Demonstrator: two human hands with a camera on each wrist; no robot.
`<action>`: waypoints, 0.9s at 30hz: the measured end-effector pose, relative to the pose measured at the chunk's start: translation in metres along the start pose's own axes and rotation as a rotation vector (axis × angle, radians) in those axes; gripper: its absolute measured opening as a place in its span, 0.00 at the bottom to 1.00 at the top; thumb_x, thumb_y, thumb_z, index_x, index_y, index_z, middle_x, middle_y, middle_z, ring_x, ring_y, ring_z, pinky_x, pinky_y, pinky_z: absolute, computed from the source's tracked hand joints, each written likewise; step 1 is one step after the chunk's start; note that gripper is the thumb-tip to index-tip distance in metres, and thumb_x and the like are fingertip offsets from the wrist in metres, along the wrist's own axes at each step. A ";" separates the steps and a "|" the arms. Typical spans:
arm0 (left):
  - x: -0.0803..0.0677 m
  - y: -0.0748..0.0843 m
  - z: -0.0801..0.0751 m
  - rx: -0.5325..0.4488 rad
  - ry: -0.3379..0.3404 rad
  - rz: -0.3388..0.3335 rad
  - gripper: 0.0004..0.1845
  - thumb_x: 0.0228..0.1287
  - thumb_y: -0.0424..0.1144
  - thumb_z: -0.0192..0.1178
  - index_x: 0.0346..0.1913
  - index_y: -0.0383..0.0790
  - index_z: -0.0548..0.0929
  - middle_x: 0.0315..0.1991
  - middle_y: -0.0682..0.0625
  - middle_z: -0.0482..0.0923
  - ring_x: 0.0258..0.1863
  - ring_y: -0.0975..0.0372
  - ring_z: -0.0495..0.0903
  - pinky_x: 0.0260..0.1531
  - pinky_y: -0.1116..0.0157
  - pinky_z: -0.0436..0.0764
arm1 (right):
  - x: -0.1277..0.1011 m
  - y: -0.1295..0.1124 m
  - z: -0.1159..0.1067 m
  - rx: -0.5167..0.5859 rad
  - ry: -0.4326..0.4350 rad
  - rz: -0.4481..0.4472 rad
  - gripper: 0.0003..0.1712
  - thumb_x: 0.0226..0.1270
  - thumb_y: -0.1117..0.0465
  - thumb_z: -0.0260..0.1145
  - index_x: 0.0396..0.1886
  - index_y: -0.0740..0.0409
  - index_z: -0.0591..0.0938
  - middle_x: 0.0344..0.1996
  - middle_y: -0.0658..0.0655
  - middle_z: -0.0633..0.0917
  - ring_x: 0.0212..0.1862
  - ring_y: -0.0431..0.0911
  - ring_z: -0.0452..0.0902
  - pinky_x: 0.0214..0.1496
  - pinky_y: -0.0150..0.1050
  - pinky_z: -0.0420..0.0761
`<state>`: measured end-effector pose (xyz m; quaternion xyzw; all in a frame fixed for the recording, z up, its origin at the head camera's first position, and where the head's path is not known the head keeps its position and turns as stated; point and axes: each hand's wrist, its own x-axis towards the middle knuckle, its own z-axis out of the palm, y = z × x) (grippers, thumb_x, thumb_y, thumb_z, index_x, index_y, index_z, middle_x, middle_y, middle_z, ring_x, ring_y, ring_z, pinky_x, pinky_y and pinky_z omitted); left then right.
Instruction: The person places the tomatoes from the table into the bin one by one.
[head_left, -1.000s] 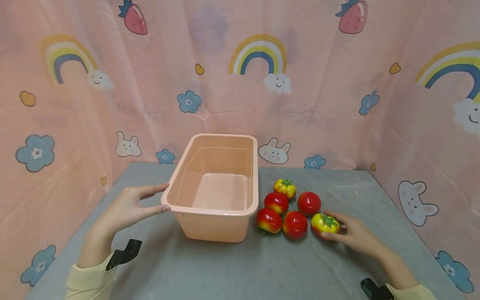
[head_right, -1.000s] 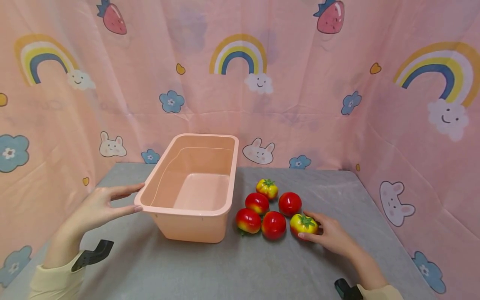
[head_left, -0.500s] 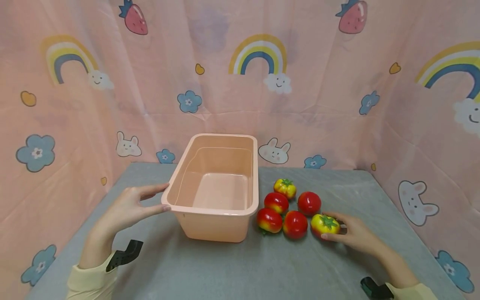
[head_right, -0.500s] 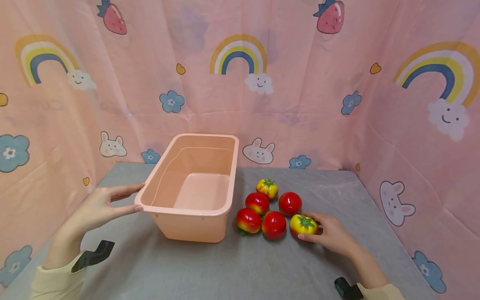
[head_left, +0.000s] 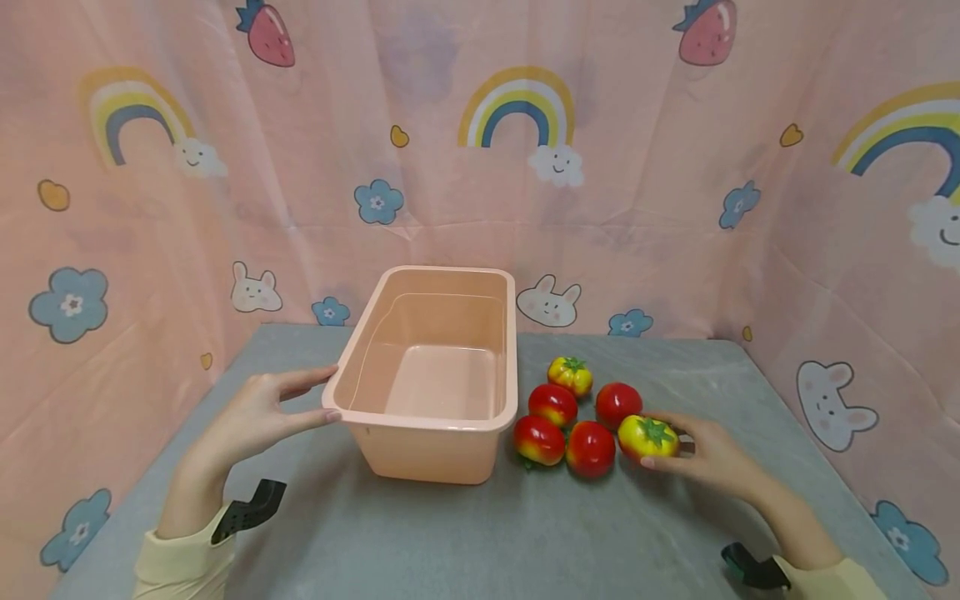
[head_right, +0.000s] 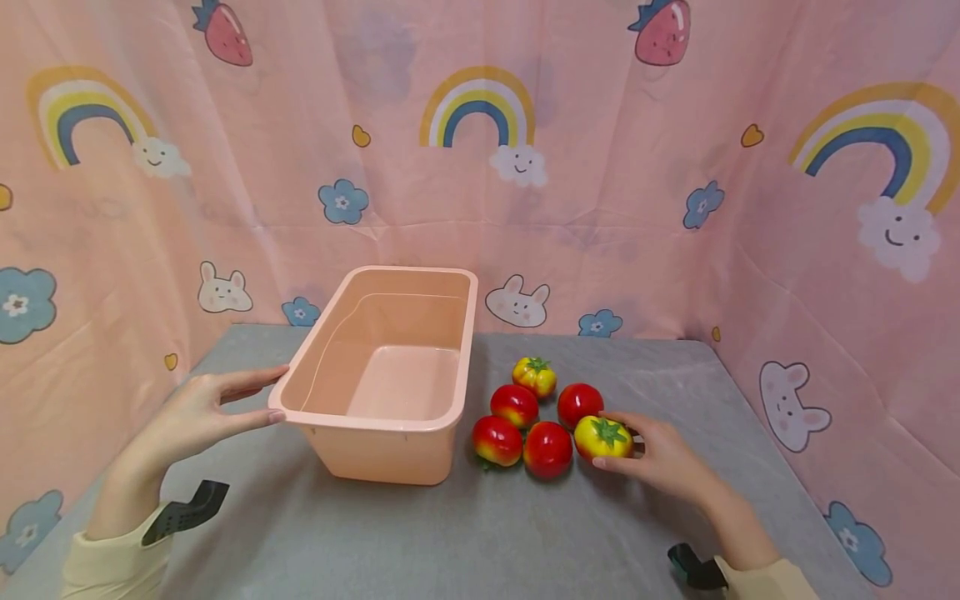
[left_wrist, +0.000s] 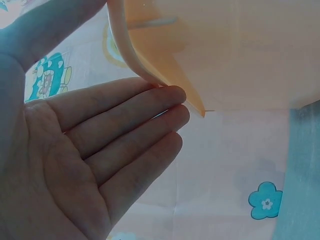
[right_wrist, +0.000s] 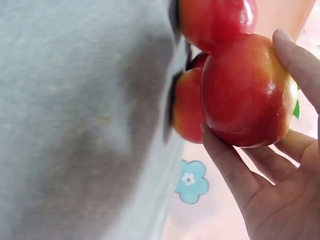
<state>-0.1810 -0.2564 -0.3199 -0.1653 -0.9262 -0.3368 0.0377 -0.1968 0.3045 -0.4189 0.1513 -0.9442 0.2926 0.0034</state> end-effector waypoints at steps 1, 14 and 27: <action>0.000 0.000 0.000 0.001 0.000 -0.001 0.33 0.54 0.57 0.67 0.63 0.50 0.76 0.59 0.50 0.77 0.60 0.47 0.74 0.57 0.45 0.75 | 0.001 -0.002 -0.001 0.000 0.001 -0.001 0.38 0.52 0.43 0.73 0.59 0.57 0.76 0.52 0.59 0.81 0.50 0.53 0.75 0.46 0.50 0.85; 0.000 0.000 0.002 0.023 0.016 0.001 0.33 0.54 0.58 0.67 0.62 0.50 0.77 0.59 0.51 0.77 0.59 0.48 0.75 0.56 0.46 0.77 | 0.013 -0.020 -0.013 0.003 0.038 -0.088 0.35 0.53 0.45 0.73 0.59 0.56 0.76 0.54 0.60 0.80 0.51 0.54 0.76 0.45 0.48 0.86; 0.001 0.000 0.001 0.019 0.015 0.009 0.33 0.54 0.57 0.67 0.62 0.49 0.76 0.59 0.50 0.77 0.59 0.47 0.75 0.56 0.46 0.77 | 0.030 -0.040 -0.025 -0.035 0.043 -0.189 0.35 0.54 0.45 0.72 0.59 0.56 0.76 0.55 0.59 0.80 0.51 0.53 0.77 0.44 0.46 0.86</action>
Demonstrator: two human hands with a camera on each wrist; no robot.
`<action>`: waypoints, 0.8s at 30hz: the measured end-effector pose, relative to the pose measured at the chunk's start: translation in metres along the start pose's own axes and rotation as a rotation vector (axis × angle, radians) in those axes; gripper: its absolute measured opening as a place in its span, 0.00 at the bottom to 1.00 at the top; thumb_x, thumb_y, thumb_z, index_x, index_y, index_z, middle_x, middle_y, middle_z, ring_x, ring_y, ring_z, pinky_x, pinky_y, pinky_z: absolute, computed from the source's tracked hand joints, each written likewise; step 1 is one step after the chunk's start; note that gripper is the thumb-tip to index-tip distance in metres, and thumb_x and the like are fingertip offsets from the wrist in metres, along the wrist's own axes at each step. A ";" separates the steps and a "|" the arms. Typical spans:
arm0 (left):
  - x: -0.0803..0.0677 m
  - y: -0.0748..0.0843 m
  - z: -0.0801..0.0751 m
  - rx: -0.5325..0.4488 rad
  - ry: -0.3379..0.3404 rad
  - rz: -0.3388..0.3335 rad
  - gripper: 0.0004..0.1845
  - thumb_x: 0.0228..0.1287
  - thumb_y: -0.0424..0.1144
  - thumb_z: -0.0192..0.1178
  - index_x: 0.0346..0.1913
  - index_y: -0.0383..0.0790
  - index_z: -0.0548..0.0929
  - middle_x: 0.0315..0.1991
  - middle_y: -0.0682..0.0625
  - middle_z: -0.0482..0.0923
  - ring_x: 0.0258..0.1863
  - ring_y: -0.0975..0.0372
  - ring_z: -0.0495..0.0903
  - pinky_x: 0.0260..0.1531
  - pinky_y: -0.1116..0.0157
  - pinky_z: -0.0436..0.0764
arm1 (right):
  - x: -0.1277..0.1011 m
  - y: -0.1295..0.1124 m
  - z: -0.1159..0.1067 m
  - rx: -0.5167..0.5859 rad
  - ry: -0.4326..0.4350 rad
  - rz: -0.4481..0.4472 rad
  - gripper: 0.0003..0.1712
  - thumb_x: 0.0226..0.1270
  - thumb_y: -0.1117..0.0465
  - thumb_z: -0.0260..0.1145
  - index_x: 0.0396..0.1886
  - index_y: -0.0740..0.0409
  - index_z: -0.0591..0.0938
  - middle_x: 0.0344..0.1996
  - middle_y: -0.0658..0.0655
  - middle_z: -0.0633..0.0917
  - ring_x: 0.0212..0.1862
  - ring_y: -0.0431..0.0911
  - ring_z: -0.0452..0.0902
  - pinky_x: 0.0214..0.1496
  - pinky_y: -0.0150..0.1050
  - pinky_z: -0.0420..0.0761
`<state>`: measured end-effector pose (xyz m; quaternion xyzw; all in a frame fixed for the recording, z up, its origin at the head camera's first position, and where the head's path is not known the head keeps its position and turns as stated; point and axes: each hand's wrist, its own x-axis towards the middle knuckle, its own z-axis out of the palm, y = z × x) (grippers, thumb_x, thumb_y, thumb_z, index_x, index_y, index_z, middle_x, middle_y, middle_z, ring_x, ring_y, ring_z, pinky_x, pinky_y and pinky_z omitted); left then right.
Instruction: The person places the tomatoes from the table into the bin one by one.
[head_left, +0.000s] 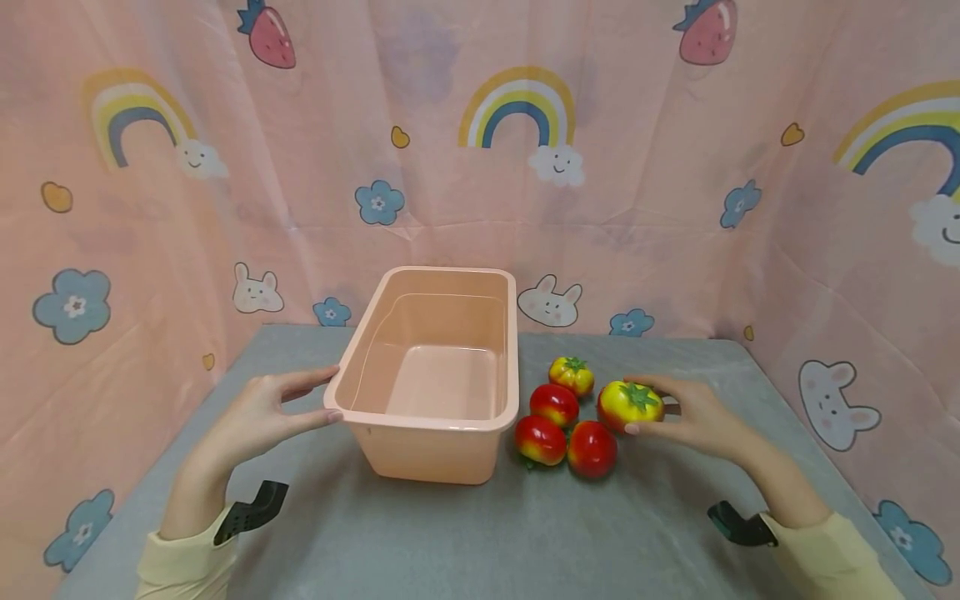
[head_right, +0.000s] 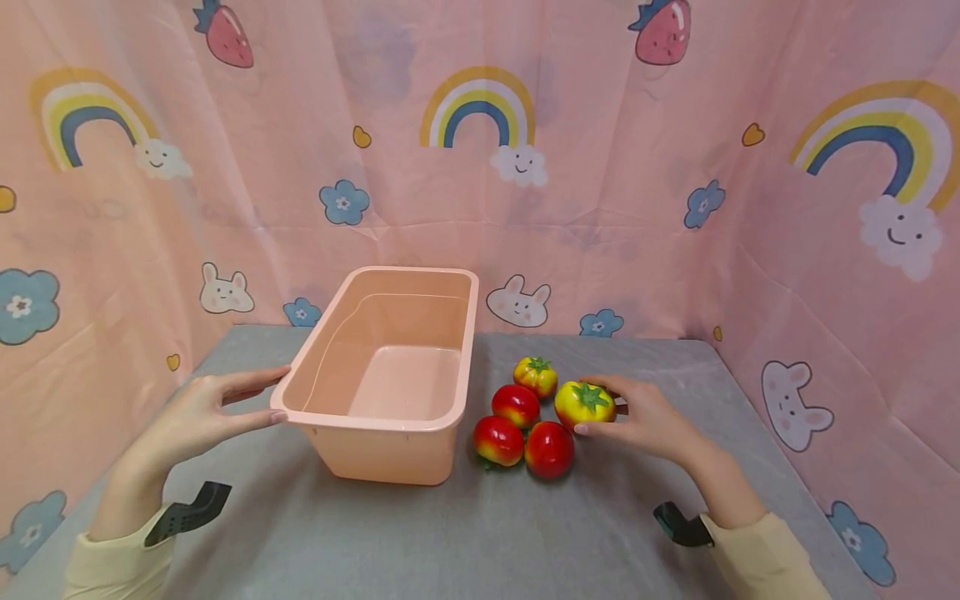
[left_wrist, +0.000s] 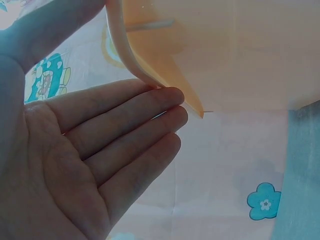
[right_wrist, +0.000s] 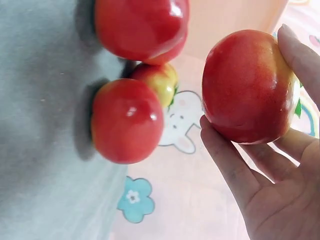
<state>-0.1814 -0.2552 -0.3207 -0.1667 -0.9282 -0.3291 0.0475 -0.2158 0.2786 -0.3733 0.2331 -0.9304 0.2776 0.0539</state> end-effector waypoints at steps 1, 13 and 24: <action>0.000 0.000 0.000 0.000 0.000 -0.001 0.33 0.54 0.57 0.67 0.62 0.49 0.76 0.59 0.50 0.77 0.59 0.47 0.75 0.56 0.46 0.77 | 0.002 -0.001 -0.001 -0.004 -0.001 -0.003 0.36 0.54 0.45 0.72 0.59 0.56 0.76 0.55 0.59 0.80 0.52 0.53 0.77 0.44 0.47 0.86; 0.000 -0.002 0.001 -0.014 -0.005 0.000 0.33 0.54 0.57 0.67 0.63 0.50 0.76 0.60 0.50 0.77 0.59 0.46 0.75 0.56 0.47 0.77 | 0.019 -0.017 -0.010 -0.034 -0.005 -0.036 0.37 0.53 0.45 0.73 0.59 0.58 0.76 0.53 0.58 0.81 0.50 0.49 0.78 0.45 0.45 0.86; 0.000 -0.001 0.001 -0.016 -0.004 0.000 0.33 0.54 0.57 0.67 0.63 0.50 0.76 0.60 0.50 0.76 0.59 0.47 0.75 0.57 0.47 0.77 | 0.038 -0.033 -0.017 -0.035 -0.021 -0.117 0.37 0.52 0.46 0.74 0.60 0.57 0.76 0.54 0.56 0.80 0.49 0.48 0.77 0.46 0.45 0.86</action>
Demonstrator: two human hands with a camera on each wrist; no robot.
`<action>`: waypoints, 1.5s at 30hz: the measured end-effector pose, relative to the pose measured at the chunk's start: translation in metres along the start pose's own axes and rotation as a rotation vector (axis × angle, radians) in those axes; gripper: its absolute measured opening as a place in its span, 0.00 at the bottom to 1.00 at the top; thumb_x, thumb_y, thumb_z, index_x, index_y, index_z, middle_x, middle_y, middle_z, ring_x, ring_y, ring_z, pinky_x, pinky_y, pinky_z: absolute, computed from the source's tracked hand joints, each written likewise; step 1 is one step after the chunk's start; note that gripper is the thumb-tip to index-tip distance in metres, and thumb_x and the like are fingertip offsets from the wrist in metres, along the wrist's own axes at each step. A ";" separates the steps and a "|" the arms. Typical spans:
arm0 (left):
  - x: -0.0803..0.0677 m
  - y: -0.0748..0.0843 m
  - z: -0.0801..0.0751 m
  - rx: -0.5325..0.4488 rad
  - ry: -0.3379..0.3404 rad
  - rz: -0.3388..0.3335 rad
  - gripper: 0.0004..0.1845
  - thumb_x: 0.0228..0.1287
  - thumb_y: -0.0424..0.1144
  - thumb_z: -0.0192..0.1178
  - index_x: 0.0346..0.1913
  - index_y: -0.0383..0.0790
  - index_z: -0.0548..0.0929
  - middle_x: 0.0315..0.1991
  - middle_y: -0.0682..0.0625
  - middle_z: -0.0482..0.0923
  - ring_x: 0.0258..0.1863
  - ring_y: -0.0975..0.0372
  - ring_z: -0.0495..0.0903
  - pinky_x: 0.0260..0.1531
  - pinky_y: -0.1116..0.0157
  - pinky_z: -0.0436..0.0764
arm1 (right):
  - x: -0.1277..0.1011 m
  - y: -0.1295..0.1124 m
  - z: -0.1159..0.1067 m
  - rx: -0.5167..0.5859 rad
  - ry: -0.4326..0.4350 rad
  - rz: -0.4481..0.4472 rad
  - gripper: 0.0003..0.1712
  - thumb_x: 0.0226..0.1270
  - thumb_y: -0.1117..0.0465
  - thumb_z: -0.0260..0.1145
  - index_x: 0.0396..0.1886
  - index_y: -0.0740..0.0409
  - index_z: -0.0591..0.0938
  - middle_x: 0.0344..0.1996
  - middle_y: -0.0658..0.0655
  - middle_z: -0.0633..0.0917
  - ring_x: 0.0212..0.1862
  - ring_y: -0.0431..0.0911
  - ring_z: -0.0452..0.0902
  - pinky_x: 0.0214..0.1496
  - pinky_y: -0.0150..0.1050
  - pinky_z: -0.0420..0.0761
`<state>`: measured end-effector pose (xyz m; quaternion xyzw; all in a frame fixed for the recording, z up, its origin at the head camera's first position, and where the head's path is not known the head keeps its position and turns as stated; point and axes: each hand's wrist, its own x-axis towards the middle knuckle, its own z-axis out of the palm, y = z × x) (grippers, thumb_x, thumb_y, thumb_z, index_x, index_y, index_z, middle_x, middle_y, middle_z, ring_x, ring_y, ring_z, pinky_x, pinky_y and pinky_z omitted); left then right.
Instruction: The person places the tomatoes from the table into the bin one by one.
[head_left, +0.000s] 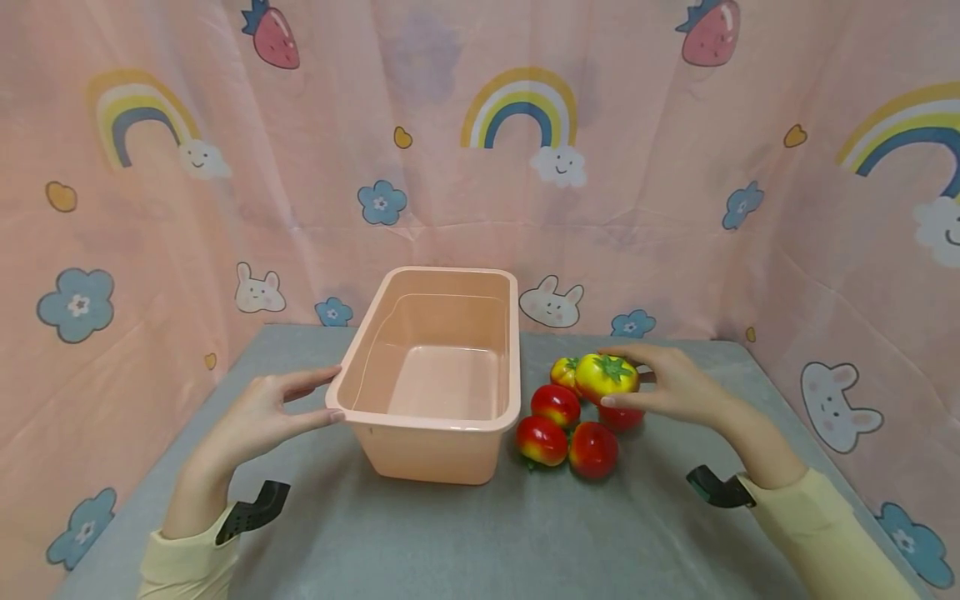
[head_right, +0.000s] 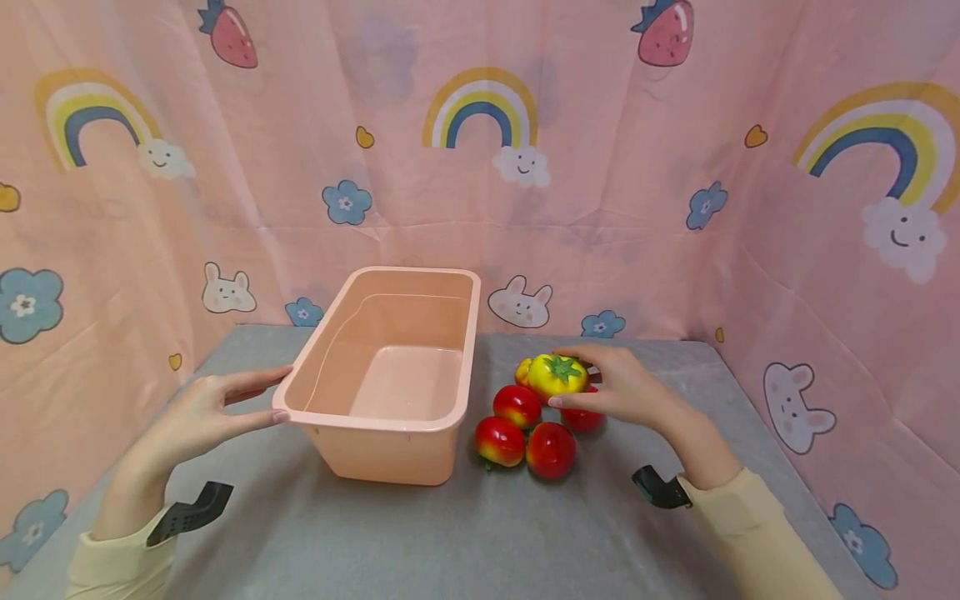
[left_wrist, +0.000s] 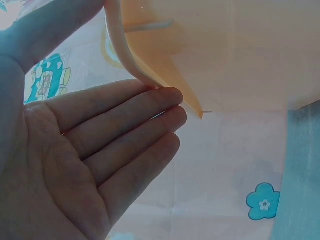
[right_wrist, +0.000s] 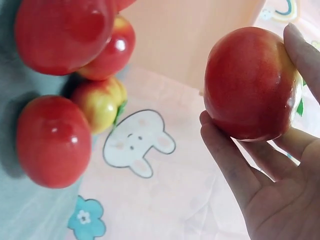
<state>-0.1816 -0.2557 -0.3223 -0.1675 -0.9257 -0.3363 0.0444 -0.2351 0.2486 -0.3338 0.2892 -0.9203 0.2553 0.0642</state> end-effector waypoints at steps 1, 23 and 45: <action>0.000 0.000 0.000 -0.002 0.000 -0.002 0.33 0.54 0.57 0.67 0.63 0.50 0.76 0.60 0.50 0.76 0.59 0.47 0.75 0.57 0.47 0.77 | 0.002 -0.001 -0.001 0.000 -0.003 -0.008 0.37 0.52 0.46 0.74 0.60 0.57 0.76 0.54 0.56 0.81 0.49 0.48 0.77 0.45 0.45 0.86; -0.002 0.000 -0.001 -0.012 -0.003 -0.013 0.33 0.55 0.57 0.67 0.63 0.51 0.75 0.61 0.51 0.76 0.60 0.46 0.74 0.57 0.46 0.76 | 0.052 -0.039 -0.012 0.033 -0.069 -0.061 0.40 0.51 0.42 0.73 0.62 0.54 0.74 0.52 0.53 0.82 0.51 0.47 0.78 0.48 0.45 0.86; 0.000 -0.001 0.001 -0.020 -0.007 -0.015 0.34 0.54 0.58 0.66 0.63 0.51 0.75 0.61 0.51 0.75 0.61 0.47 0.74 0.57 0.47 0.76 | 0.085 -0.070 -0.013 0.057 -0.067 -0.166 0.39 0.50 0.44 0.75 0.62 0.53 0.75 0.53 0.52 0.80 0.49 0.45 0.78 0.48 0.43 0.86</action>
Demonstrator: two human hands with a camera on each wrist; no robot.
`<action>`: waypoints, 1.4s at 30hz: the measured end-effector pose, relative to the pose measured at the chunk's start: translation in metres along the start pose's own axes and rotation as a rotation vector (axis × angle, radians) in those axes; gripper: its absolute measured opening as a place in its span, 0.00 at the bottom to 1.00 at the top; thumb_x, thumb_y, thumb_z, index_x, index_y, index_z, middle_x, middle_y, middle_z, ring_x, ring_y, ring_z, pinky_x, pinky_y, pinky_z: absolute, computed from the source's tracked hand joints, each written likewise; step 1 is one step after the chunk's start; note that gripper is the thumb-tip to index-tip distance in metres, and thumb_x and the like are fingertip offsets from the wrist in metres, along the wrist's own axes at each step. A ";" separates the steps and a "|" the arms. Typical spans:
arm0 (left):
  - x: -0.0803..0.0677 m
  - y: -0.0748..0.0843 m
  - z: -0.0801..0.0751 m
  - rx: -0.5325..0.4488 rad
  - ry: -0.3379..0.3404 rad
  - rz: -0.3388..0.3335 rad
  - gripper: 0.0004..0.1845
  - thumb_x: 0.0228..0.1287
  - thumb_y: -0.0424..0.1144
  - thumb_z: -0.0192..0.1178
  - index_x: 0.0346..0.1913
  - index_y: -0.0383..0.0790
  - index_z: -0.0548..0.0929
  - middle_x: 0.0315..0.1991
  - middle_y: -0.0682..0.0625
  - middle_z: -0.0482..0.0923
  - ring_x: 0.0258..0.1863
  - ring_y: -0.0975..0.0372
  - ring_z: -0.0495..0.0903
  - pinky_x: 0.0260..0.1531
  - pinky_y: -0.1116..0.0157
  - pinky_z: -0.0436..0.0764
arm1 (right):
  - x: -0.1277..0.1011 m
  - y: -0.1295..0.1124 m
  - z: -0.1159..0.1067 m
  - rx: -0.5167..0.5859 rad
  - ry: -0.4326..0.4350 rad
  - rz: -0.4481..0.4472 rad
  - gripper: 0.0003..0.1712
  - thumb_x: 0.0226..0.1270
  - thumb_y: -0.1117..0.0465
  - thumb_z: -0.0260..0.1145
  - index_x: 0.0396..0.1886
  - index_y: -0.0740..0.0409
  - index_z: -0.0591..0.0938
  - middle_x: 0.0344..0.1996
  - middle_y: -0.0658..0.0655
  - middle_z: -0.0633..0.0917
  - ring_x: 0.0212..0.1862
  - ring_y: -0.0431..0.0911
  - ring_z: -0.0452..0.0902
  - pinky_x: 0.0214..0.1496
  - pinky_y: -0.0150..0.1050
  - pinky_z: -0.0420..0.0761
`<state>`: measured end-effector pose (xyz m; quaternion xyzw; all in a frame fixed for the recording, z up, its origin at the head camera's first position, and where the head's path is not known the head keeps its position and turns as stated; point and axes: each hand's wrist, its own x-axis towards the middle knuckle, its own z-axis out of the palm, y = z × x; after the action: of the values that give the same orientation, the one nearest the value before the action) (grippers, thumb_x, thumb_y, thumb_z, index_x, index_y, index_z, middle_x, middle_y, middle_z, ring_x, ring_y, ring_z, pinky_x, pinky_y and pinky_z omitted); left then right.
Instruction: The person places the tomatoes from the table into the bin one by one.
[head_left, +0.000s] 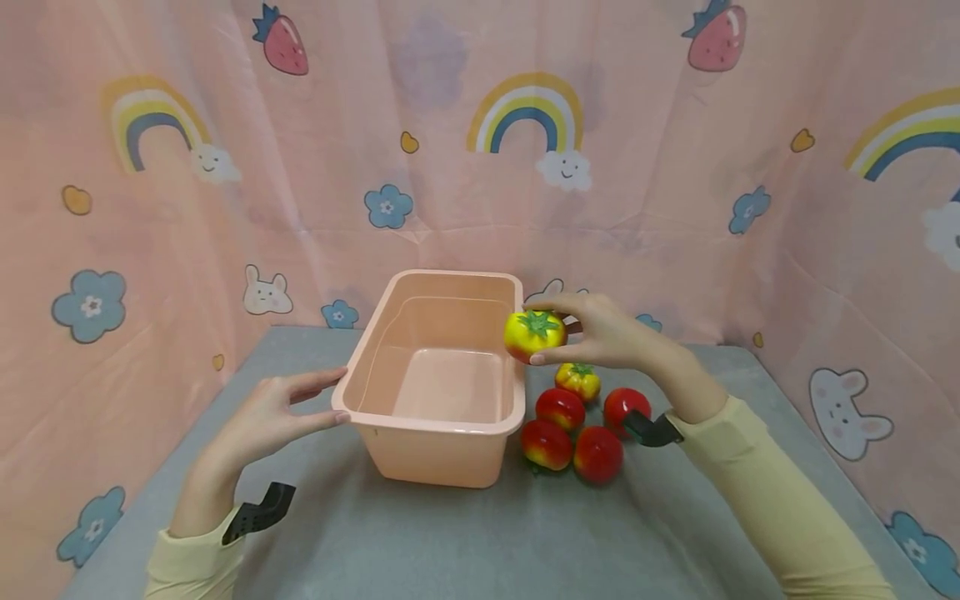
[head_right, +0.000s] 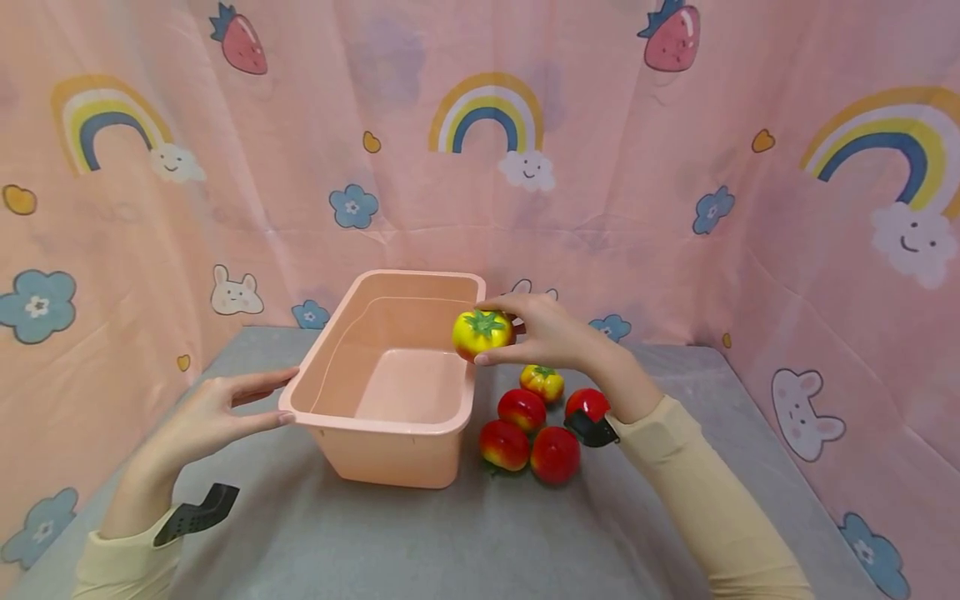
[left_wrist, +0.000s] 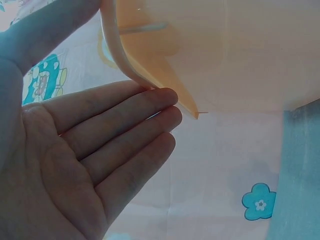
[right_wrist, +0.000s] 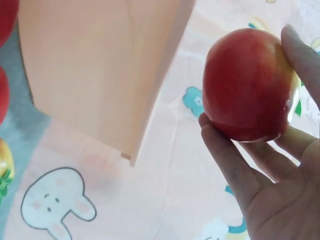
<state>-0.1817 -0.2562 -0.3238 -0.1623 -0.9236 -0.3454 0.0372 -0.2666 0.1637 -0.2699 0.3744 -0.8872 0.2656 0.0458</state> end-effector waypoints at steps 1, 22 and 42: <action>0.000 0.000 0.000 0.002 0.000 0.000 0.34 0.54 0.58 0.66 0.63 0.51 0.75 0.61 0.51 0.75 0.61 0.47 0.73 0.57 0.46 0.76 | 0.001 -0.001 0.000 0.002 -0.003 0.000 0.39 0.51 0.44 0.74 0.61 0.52 0.75 0.53 0.52 0.80 0.49 0.45 0.78 0.48 0.42 0.86; 0.004 0.001 0.004 -0.013 0.000 -0.003 0.34 0.52 0.59 0.67 0.63 0.50 0.76 0.61 0.51 0.75 0.60 0.47 0.74 0.58 0.46 0.76 | 0.028 -0.017 0.013 0.115 -0.046 -0.065 0.37 0.53 0.47 0.74 0.62 0.55 0.75 0.55 0.52 0.80 0.51 0.45 0.79 0.51 0.41 0.84; -0.001 0.000 0.002 -0.028 0.014 -0.001 0.33 0.54 0.56 0.67 0.63 0.50 0.75 0.60 0.52 0.76 0.60 0.49 0.74 0.59 0.49 0.76 | -0.002 -0.002 0.008 0.146 0.005 -0.050 0.34 0.55 0.52 0.73 0.61 0.54 0.75 0.55 0.57 0.81 0.51 0.48 0.82 0.49 0.46 0.85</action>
<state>-0.1811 -0.2554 -0.3253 -0.1598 -0.9184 -0.3596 0.0413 -0.2631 0.1595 -0.2763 0.3981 -0.8557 0.3294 0.0274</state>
